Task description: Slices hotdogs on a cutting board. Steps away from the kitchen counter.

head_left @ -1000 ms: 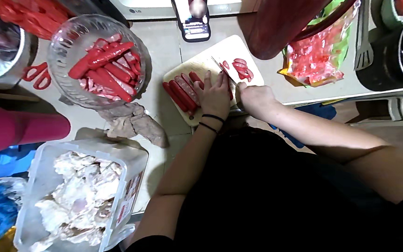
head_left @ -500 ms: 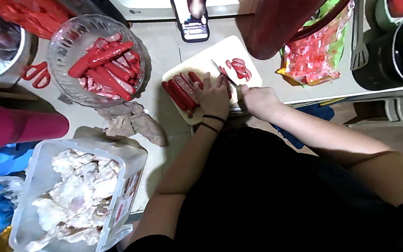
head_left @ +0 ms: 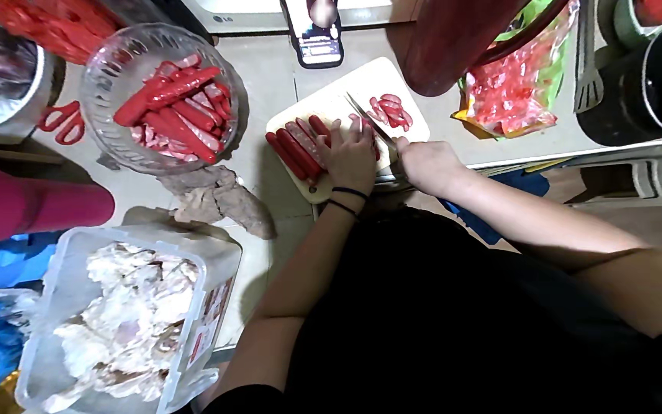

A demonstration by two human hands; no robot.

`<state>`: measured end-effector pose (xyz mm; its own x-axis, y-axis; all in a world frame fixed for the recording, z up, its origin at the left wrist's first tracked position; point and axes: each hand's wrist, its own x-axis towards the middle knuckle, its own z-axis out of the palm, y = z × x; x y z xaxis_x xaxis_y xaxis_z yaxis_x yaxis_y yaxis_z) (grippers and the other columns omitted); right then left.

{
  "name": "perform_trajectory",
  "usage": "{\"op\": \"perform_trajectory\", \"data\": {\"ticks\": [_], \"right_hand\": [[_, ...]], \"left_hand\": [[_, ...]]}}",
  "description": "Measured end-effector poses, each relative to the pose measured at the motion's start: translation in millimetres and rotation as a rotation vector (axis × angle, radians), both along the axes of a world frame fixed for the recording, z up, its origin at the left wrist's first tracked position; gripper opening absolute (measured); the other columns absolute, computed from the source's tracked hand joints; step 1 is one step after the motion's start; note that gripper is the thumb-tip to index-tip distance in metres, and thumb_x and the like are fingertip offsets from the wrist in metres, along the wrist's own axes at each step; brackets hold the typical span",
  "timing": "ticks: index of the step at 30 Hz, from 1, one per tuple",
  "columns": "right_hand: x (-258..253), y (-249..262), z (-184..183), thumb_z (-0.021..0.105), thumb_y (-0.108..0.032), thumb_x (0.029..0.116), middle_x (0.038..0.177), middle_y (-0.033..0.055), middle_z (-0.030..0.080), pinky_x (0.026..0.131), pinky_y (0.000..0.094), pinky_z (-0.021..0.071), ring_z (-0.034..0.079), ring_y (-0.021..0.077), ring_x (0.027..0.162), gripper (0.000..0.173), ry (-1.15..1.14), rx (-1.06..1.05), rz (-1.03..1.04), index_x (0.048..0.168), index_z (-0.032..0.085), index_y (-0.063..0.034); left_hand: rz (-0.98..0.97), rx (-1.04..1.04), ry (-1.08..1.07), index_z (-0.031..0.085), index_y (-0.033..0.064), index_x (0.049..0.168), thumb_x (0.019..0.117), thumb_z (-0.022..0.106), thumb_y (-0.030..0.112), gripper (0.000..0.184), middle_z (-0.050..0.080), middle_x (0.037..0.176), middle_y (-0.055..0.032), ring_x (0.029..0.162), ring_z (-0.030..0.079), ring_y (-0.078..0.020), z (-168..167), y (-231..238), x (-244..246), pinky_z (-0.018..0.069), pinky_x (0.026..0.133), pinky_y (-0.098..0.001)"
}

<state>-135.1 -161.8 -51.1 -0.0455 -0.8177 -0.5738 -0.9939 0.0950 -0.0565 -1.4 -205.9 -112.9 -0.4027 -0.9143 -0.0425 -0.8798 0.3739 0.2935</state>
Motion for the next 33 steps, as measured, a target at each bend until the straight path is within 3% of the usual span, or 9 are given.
{"op": "perform_trajectory", "data": {"ticks": [3, 7, 10, 14, 18, 21, 23, 28, 33], "right_hand": [[-2.5, -0.3, 0.6, 0.045, -0.01, 0.1058, 0.1, 0.0238, 0.069, 0.073, 0.0603, 0.0549, 0.071, 0.0455, 0.097, 0.024, 0.007, 0.023, -0.032, 0.127, 0.051, -0.0006], [-7.2, 5.5, -4.6, 0.043, -0.017, 0.1084, 0.099, 0.0243, 0.069, 0.073, 0.061, 0.0546, 0.071, 0.0463, 0.097, 0.026, -0.028, -0.008, -0.043, 0.126, 0.054, -0.0008], [-7.8, 10.5, -8.0, 0.042, -0.017, 0.1091, 0.1, 0.0247, 0.069, 0.074, 0.0612, 0.0549, 0.071, 0.0465, 0.097, 0.027, -0.062, -0.016, -0.034, 0.126, 0.054, -0.0005], [-10.4, 10.4, -11.0, 0.043, -0.017, 0.1085, 0.102, 0.0231, 0.07, 0.076, 0.0606, 0.0554, 0.071, 0.0446, 0.099, 0.028, -0.071, -0.008, -0.062, 0.129, 0.054, -0.0017], [-13.2, 6.7, -2.8, 0.042, -0.018, 0.1088, 0.1, 0.0234, 0.07, 0.076, 0.06, 0.0559, 0.071, 0.0445, 0.098, 0.027, -0.082, -0.017, -0.122, 0.127, 0.053, -0.0014], [-13.9, 13.8, -6.2, 0.046, -0.022, 0.1085, 0.094, 0.0208, 0.07, 0.073, 0.0596, 0.056, 0.072, 0.0426, 0.092, 0.026, -0.115, -0.082, -0.153, 0.123, 0.056, -0.0033], [-13.8, 14.1, -5.8, 0.045, -0.024, 0.1097, 0.098, 0.0215, 0.07, 0.076, 0.0597, 0.0557, 0.071, 0.043, 0.096, 0.028, -0.136, -0.054, -0.166, 0.126, 0.055, -0.0035], [-12.3, 17.3, -7.9, 0.046, -0.023, 0.1089, 0.096, 0.0207, 0.07, 0.074, 0.0596, 0.0557, 0.071, 0.0431, 0.095, 0.025, -0.154, -0.067, -0.155, 0.123, 0.055, -0.0035], [-21.2, 16.3, 1.2, 0.044, -0.023, 0.1092, 0.095, 0.0217, 0.069, 0.076, 0.0593, 0.0553, 0.071, 0.0429, 0.095, 0.028, -0.19, -0.062, -0.226, 0.125, 0.054, -0.0023]], "left_hand": [[0.005, 0.048, 0.027, 0.064, 0.021, 0.141, 0.1025, 0.051, 0.02, 0.04, 0.054, 0.154, -0.0071, 0.147, 0.04, -0.04, -0.7, -4.1, 2.2, 0.0246, 0.113, -0.0682], [0.002, -0.012, 0.137, 0.072, 0.0178, 0.129, 0.0996, 0.06, 0.022, 0.032, 0.065, 0.136, -0.0102, 0.136, 0.05, -0.0379, 2.7, -6.8, 10.6, 0.0268, 0.111, -0.0694], [0.078, -0.078, 0.098, 0.068, 0.0159, 0.133, 0.104, 0.053, 0.027, 0.035, 0.064, 0.131, -0.0176, 0.13, 0.053, -0.043, 10.0, -20.5, 15.7, 0.024, 0.112, -0.0712], [0.14, -0.049, -0.046, 0.064, 0.0092, 0.139, 0.1025, 0.051, 0.016, 0.039, 0.062, 0.136, -0.0221, 0.13, 0.052, -0.0469, 17.4, -47.1, 16.1, 0.0358, 0.103, -0.0671], [0.137, -0.061, -0.054, 0.069, 0.013, 0.133, 0.0996, 0.052, 0.009, 0.037, 0.062, 0.14, -0.0151, 0.134, 0.051, -0.0434, 8.3, -50.6, 8.8, 0.0362, 0.104, -0.0678], [0.095, -0.092, -0.02, 0.07, 0.0149, 0.132, 0.0991, 0.051, 0.005, 0.038, 0.065, 0.134, -0.0131, 0.127, 0.057, -0.0389, 0.6, -49.6, 3.1, 0.0327, 0.109, -0.0656], [0.086, -0.154, 0.004, 0.074, 0.0149, 0.124, 0.1019, 0.052, 0.012, 0.031, 0.071, 0.122, -0.0135, 0.118, 0.063, -0.0376, -3.9, -56.9, 2.2, 0.0333, 0.11, -0.0636], [0.021, -0.049, -0.121, 0.07, 0.0053, 0.115, 0.1072, 0.049, 0.029, 0.033, 0.072, 0.115, -0.0164, 0.122, 0.061, -0.0374, 8.7, -83.2, 1.8, 0.0279, 0.117, -0.0598], [0.001, -0.067, -0.217, 0.065, -0.0032, 0.118, 0.1011, 0.048, 0.007, 0.026, 0.067, 0.122, -0.0216, 0.125, 0.058, -0.0387, 7.5, -85.0, -8.3, 0.028, 0.117, -0.0595]]}}
